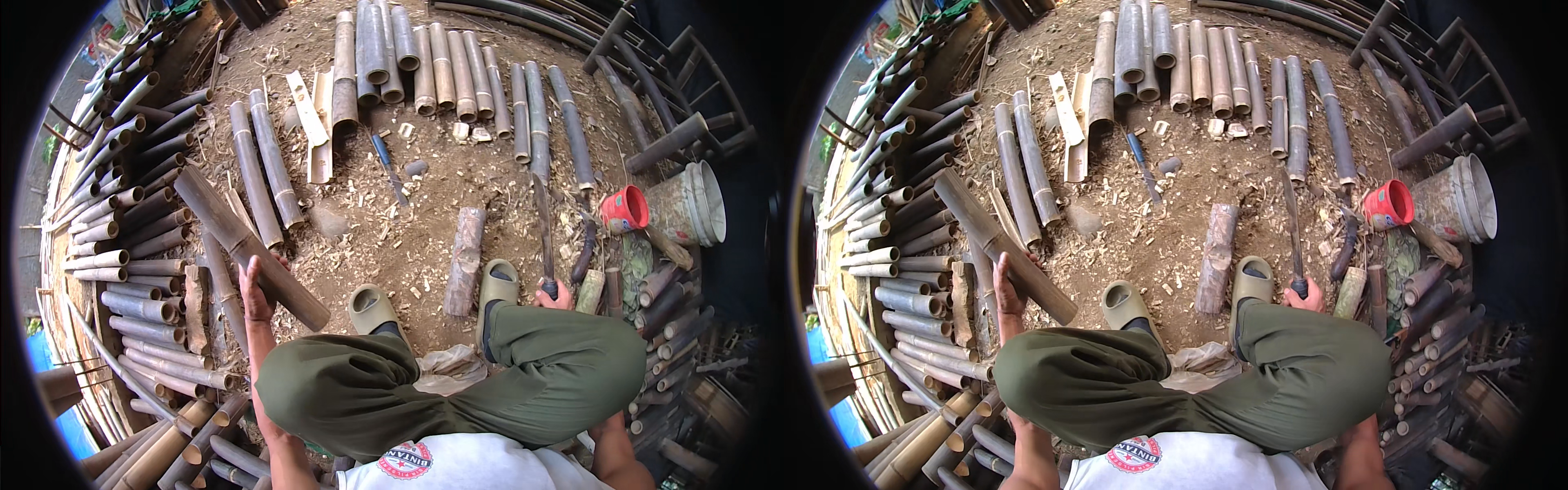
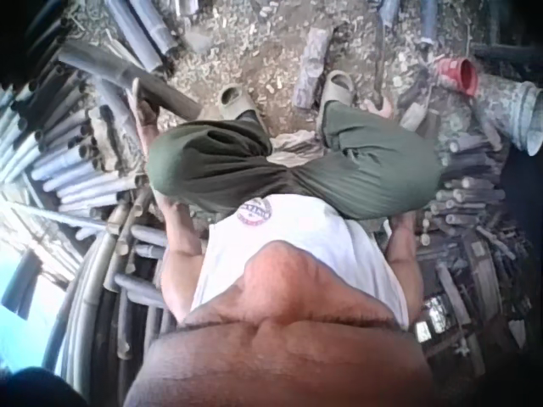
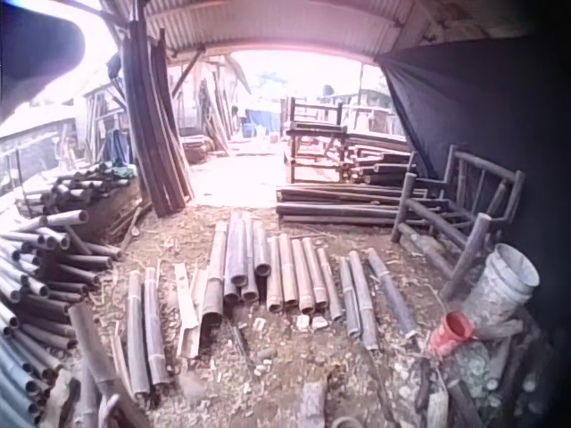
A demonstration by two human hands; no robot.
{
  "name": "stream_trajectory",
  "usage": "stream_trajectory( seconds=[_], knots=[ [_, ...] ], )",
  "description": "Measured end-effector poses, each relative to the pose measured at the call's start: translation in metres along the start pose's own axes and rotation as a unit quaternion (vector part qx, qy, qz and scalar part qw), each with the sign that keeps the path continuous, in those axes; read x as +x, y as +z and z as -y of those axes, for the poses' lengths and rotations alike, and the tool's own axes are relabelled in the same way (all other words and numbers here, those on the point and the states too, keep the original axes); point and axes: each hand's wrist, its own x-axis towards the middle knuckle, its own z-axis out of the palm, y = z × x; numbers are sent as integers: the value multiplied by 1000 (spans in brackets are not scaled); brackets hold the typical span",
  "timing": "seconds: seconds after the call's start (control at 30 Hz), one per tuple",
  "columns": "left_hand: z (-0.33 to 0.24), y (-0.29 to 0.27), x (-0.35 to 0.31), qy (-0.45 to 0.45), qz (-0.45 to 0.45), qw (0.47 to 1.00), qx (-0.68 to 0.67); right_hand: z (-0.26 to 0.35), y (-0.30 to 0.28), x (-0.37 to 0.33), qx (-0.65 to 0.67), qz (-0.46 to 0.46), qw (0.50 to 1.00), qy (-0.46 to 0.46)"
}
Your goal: The person cuts several bamboo stalks into smaller sections and strips them using a machete, working on the ground surrounded by bamboo pieces.
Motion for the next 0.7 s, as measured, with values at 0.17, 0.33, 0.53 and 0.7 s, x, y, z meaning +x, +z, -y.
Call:
stream_trajectory(
  seconds=[0.17, 0.33, 0.53, 0.7],
  knots=[
    [-24, 56, 33, -77, 102, 987, 100, 69, 6, -5, -218, -66, 973, 24],
    [-10, 102, 26, -9, 183, 872, 453, 42, 31, 55, -418, 32, 905, -68],
    [47, 108, -9, -61, 262, 686, 677, 21, 57, 73, -446, 97, 852, -256],
    [44, 111, -16, -99, 324, 600, 725, 25, 44, 83, -469, 113, 831, -277]
  ],
)
